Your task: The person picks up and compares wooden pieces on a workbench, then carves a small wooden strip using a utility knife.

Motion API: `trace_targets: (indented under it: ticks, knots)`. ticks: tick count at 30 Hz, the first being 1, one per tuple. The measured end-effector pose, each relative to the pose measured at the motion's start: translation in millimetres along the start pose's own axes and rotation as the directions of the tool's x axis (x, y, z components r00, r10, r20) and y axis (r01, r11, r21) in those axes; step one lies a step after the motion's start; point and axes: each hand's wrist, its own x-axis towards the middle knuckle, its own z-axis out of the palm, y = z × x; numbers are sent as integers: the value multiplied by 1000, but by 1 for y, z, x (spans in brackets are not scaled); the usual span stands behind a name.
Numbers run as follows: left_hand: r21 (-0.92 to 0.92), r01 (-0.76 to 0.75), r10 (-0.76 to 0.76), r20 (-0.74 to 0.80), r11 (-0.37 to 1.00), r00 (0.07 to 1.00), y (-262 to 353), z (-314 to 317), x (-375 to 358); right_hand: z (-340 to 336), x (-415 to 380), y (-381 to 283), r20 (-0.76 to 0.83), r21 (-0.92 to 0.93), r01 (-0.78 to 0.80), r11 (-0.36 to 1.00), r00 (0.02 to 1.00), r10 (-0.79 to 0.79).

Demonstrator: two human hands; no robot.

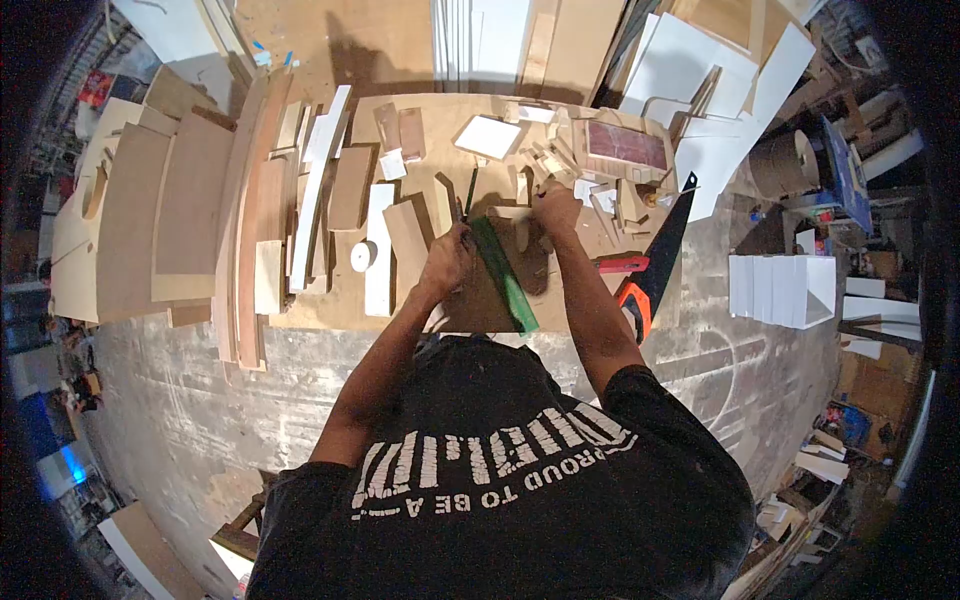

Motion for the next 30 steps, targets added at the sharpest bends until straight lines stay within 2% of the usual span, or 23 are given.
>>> trace_targets:
  ticks: [1,4,5,7,8,10,14,17,20,23,25,28,30]
  knots:
    - [-8,-11,11,-11,1000,1000,1,0,-2,6,2,1,5,36,-4,999,1000,4]
    - [-68,108,-108,11,992,994,7,-7,-12,16,9,14,-114,259,28,965,993,2]
    - [-82,88,-88,2,993,996,-1,-8,-15,19,14,19,-174,433,132,892,983,-61]
    - [-108,46,-48,-16,993,999,-16,-12,-22,14,21,20,-317,704,332,628,938,-141]
    - [-102,106,-108,-14,989,994,-21,-11,-25,11,24,23,-300,725,349,594,936,-184]
    - [-89,221,-222,-7,971,975,-6,-22,-26,-1,31,18,-198,738,325,592,942,-270]
    - [-106,173,-179,-44,979,983,-30,-15,-27,-6,48,11,-55,678,336,654,910,-411]
    - [-109,137,-142,-39,985,989,-20,-25,-33,-22,46,-3,58,657,304,690,892,-448]
    - [-144,183,-187,-12,973,982,-19,-26,-35,-4,57,0,5,693,355,628,868,-497]
    - [-128,210,-214,-12,969,977,-16,-27,-38,3,59,1,-49,616,433,658,855,-517]
    - [-112,207,-210,-14,972,978,-12,-29,-40,4,56,0,-46,586,416,695,874,-484]
    - [-127,106,-111,-39,986,993,-14,-29,-42,5,53,2,-50,593,409,694,878,-475]
    - [-116,101,-108,-50,988,993,-15,-27,-42,8,55,5,-85,593,440,674,867,-491]
